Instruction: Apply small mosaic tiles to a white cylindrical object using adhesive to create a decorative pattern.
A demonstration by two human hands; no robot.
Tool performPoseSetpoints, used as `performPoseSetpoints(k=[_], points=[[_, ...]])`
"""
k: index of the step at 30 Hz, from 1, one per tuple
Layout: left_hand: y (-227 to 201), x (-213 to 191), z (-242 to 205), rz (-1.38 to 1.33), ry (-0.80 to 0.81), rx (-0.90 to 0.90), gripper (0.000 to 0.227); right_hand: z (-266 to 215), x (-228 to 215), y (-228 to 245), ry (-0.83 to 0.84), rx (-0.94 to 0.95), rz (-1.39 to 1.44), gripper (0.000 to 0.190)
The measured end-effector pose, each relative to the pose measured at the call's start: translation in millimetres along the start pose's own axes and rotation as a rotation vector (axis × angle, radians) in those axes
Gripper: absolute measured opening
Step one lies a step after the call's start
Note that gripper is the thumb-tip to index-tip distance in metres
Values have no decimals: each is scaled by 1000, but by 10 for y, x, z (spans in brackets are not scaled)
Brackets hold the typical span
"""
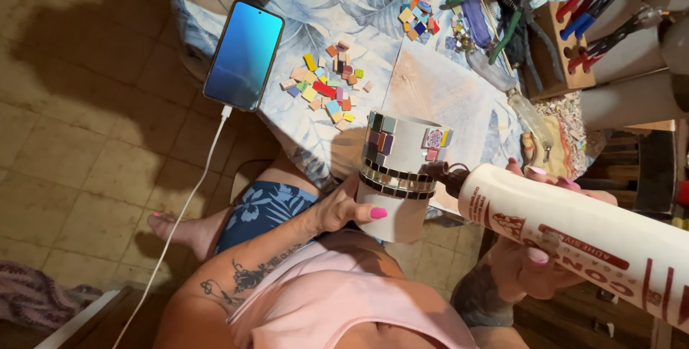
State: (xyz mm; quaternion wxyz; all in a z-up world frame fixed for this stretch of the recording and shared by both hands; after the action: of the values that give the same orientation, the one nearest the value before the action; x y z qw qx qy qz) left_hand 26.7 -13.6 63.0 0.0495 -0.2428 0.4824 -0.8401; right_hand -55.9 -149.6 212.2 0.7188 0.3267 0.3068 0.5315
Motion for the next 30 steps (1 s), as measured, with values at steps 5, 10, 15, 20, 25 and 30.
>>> performPoseSetpoints(k=[5,10,15,20,25,30], points=[[-3,6,17,-49,13,-37,51,41,74,60,-94,-44,-150,51],[123,-6,-18,10,-5,-8,55,56,82,49,-92,-45,-193,54],[48,15,-13,-46,3,-34,60,-49,-63,-7,-159,57,61,44],[591,-37,-215,290,108,162,30,77,75,58,-111,-137,-275,52],[176,31,-22,-72,18,-153,42,7,-34,48,-153,-5,-74,49],[149,32,-20,-2,-11,-64,59,-107,-153,5,-199,135,139,55]])
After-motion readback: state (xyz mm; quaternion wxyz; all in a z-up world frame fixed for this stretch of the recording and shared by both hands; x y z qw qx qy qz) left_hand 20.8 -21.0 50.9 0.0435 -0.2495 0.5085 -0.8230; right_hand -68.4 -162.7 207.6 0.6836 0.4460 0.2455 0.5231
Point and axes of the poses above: each hand's wrist, its own z-axis towards the middle knuckle, its own x-axis out of the palm, y = z × x, the point moved 4 cm from there along z, towards the middle knuckle, and after that the axes turned 9 degrees about y, right-handed, at the moved point
